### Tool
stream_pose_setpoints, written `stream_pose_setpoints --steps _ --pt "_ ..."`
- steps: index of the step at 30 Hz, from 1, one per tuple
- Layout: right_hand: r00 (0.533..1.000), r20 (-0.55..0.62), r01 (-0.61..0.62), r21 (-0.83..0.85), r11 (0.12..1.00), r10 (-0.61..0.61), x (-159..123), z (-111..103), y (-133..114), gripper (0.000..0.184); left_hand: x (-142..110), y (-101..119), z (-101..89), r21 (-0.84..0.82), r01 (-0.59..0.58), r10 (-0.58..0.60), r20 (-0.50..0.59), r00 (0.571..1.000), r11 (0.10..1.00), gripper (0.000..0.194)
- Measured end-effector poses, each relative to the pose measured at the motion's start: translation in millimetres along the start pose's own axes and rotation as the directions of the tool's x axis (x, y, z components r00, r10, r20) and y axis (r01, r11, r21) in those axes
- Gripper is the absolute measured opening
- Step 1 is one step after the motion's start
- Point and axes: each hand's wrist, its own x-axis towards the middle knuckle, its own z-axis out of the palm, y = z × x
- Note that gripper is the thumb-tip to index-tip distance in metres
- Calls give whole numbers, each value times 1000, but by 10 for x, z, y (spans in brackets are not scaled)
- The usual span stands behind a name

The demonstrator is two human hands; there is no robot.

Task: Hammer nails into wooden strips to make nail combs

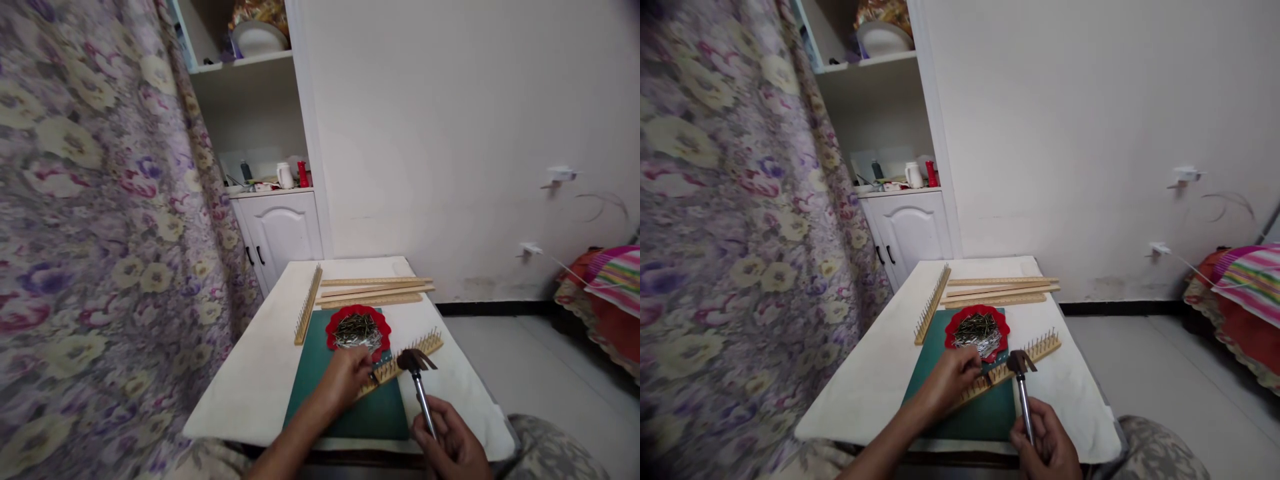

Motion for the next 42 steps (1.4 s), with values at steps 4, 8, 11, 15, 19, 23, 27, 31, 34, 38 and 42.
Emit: stream_pose_setpoints --steps 4,8,11,15,19,23,27,31,34,38,42 --pt "1000 -11 6 -54 999 -6 -6 61 -47 43 -489 160 232 -214 -115 112 -30 993 970 16" --pt "999 40 -30 -44 999 31 -89 54 -22 37 -742 167 409 -204 -128 119 -53 991 971 17" --pt "996 77 -36 -49 998 39 -154 40 -15 37 -813 153 446 -196 -143 133 -63 989 970 19" --pt "991 109 -61 -103 993 72 -220 31 -86 40 -881 185 501 -360 -92 53 -117 992 929 16" --pt "994 64 -79 -103 992 86 -269 41 -149 44 -912 217 695 -854 56 -229 -76 970 518 8" --pt "993 68 -88 -75 993 93 -309 85 -127 44 -906 216 899 -993 68 -303 38 952 91 27" --pt "984 130 -112 -77 991 121 -325 134 -92 42 -915 222 964 -997 -1 -310 -24 951 72 25" --pt "973 179 -127 -118 985 147 -321 149 -103 39 -964 183 915 -992 -47 -282 -78 956 118 21" --pt "977 146 -133 -146 980 154 -330 140 -128 40 -1063 57 774 -948 -17 -336 -129 933 318 18" --pt "988 50 -138 -145 980 146 -355 134 -142 45 -1233 -257 503 -745 66 -453 -330 828 664 16" --pt "985 66 -149 -138 979 159 -359 143 -116 45 -1306 -562 372 -613 129 -488 -466 738 780 18"
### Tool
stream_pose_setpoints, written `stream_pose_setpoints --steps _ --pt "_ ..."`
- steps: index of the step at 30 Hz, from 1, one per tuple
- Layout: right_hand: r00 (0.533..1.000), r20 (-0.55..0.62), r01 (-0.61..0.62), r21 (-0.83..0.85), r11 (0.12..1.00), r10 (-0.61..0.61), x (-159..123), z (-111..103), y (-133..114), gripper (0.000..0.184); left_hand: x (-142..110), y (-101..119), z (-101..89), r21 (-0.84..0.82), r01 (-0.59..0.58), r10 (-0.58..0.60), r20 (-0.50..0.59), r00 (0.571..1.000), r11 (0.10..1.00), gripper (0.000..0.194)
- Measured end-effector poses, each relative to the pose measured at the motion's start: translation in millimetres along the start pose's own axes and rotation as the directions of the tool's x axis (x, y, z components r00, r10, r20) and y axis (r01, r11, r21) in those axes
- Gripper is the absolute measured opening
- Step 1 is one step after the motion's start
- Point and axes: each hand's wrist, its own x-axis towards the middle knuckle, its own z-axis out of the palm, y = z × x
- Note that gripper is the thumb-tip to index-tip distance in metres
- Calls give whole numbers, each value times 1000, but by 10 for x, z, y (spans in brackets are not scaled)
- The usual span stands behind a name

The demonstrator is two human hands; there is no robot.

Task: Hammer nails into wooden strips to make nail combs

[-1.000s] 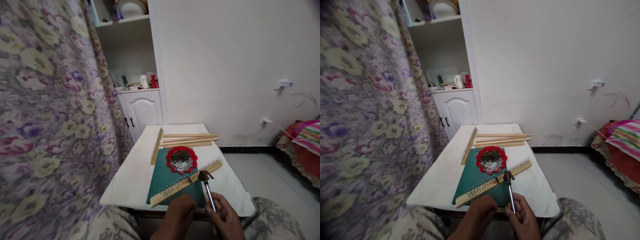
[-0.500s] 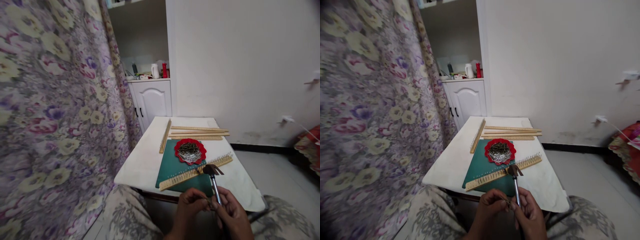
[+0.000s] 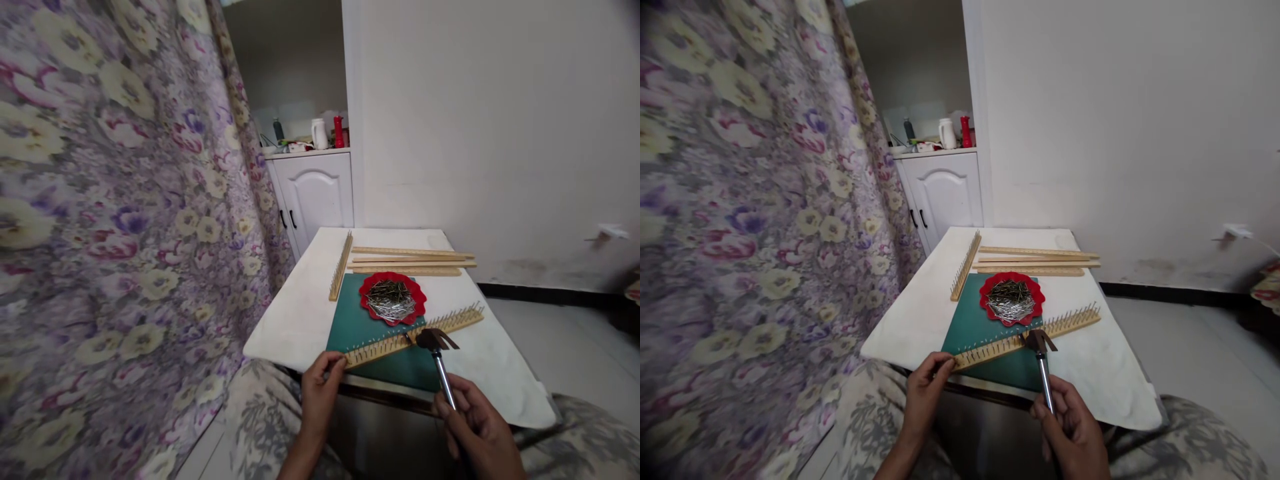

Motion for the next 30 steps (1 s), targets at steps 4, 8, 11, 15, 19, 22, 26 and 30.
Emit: stream_pose_setpoints --steps 4,8,11,15,19,22,26,30 --pt "1000 4 -6 -8 1000 6 7 7 8 43 56 -134 1 106 -105 101 46 994 989 19" --pt "1000 -23 -5 -17 1000 5 4 -5 -2 44 59 -190 54 146 -119 113 50 992 982 20" --pt "1000 -15 -13 -7 1000 13 8 -15 6 45 70 -202 64 166 -124 116 58 992 978 19" --pt "1000 8 -12 -1 1000 12 20 -18 29 43 84 -214 65 195 -130 119 68 991 972 19" --pt "1000 29 -9 3 1000 9 23 -14 44 43 80 -219 67 211 -141 123 94 988 967 19" --pt "999 37 -10 2 1000 10 25 -14 48 42 76 -215 67 215 -168 146 115 983 962 18" --pt "994 108 -22 -53 998 28 54 23 44 38 86 -221 71 217 -178 156 114 981 960 18" --pt "927 353 -64 -177 982 124 105 180 18 29 103 -246 77 231 -173 147 125 981 957 18"
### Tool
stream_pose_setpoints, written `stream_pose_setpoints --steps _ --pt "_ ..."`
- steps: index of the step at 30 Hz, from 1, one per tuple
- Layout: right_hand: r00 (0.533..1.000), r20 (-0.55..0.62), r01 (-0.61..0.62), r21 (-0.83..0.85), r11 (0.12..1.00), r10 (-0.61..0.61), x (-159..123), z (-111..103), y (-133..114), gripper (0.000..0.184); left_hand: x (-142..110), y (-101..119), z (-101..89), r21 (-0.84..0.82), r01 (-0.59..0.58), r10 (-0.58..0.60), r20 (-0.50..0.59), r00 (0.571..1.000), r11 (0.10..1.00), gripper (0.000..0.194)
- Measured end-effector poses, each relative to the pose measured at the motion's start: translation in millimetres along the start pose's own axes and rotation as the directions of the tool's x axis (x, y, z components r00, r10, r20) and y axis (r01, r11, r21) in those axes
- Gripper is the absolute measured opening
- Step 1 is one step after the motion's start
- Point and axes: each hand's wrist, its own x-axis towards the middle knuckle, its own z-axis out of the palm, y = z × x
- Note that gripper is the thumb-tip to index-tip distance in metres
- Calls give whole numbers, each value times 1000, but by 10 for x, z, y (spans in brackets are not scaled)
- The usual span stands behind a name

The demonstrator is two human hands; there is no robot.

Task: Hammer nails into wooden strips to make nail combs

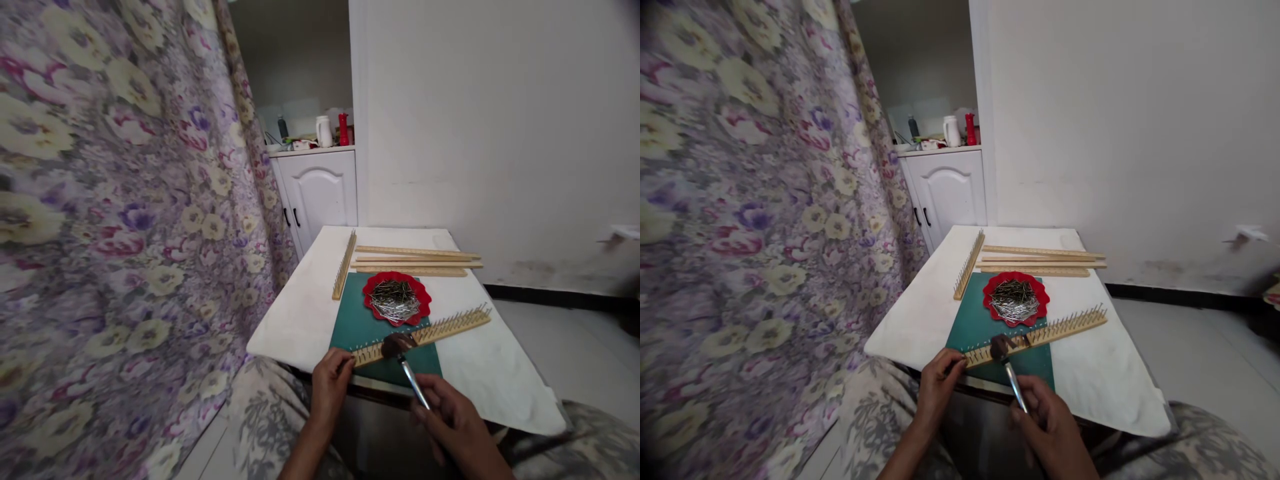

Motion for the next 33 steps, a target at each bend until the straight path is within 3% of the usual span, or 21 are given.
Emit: stream_pose_setpoints --steps 4,9,21,28,33 --pt "994 106 44 -75 996 -36 112 191 -121 14 9 -9 2 -2 -4 4 9 1000 1000 16" --pt "978 205 75 -198 977 -34 214 319 -208 17 -3 -26 -1 -18 -11 11 -1 1000 1000 15" --pt "980 195 104 -335 937 -39 200 424 -181 17 -18 -110 -1 -37 -16 17 13 1000 999 15" --pt "986 163 69 -224 972 -33 164 403 -195 14 -15 -73 -21 -45 -9 9 -2 1000 999 13" --pt "994 105 -24 -90 996 34 99 257 -88 33 -32 -88 -85 -38 -41 40 -14 999 998 10"
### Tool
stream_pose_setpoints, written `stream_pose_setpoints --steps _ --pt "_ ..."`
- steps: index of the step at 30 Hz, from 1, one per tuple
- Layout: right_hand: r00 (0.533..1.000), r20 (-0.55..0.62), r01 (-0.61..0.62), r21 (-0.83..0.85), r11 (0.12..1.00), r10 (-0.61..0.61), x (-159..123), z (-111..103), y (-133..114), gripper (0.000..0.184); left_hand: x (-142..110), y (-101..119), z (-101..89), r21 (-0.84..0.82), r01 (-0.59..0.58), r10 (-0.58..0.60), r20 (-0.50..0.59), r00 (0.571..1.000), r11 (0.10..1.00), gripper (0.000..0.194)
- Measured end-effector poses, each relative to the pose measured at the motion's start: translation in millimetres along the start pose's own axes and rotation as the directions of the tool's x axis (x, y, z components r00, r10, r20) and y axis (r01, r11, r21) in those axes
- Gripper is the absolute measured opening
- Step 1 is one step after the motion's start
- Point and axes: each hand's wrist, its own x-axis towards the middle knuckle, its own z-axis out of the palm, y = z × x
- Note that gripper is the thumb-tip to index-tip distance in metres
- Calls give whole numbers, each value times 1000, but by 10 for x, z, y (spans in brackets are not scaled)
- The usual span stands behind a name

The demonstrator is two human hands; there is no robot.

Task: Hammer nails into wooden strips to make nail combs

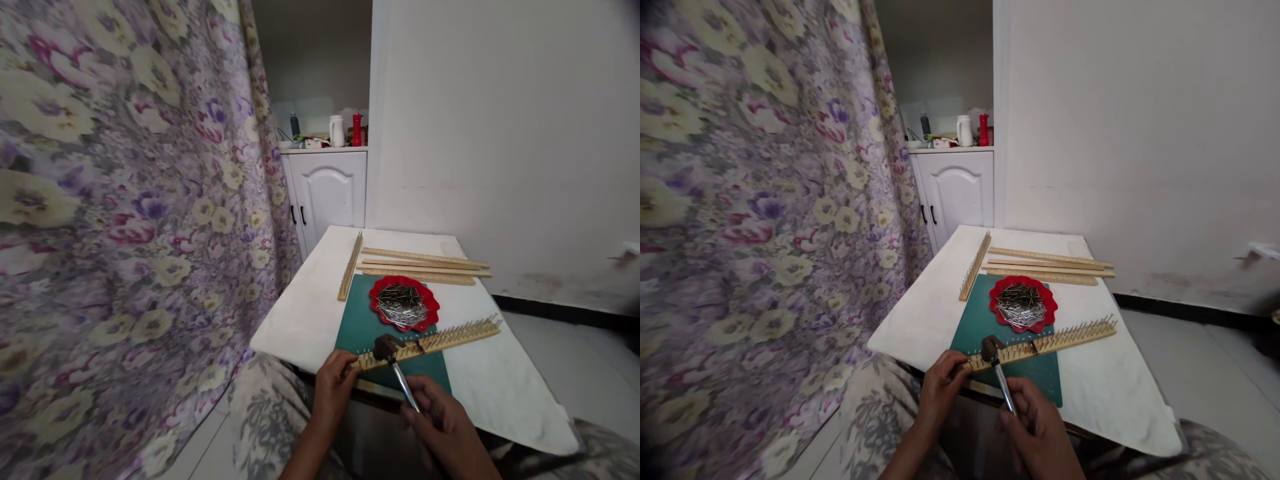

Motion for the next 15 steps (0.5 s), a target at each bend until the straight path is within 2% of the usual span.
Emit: stream_pose_setpoints --steps 3,6,12,15 --pt "998 -66 -9 29 1000 11 -71 -102 99 39 -32 -44 -68 98 -25 27 -19 999 995 20" --pt "989 -145 -1 64 998 10 -142 -198 202 41 -56 -91 -116 209 -10 7 12 1000 978 32" --pt "963 -265 0 142 990 38 -212 -340 354 48 11 -136 -74 254 1 -18 64 998 967 26" --pt "958 -284 5 154 988 40 -217 -396 385 48 76 -137 -10 252 -18 1 68 998 968 25"
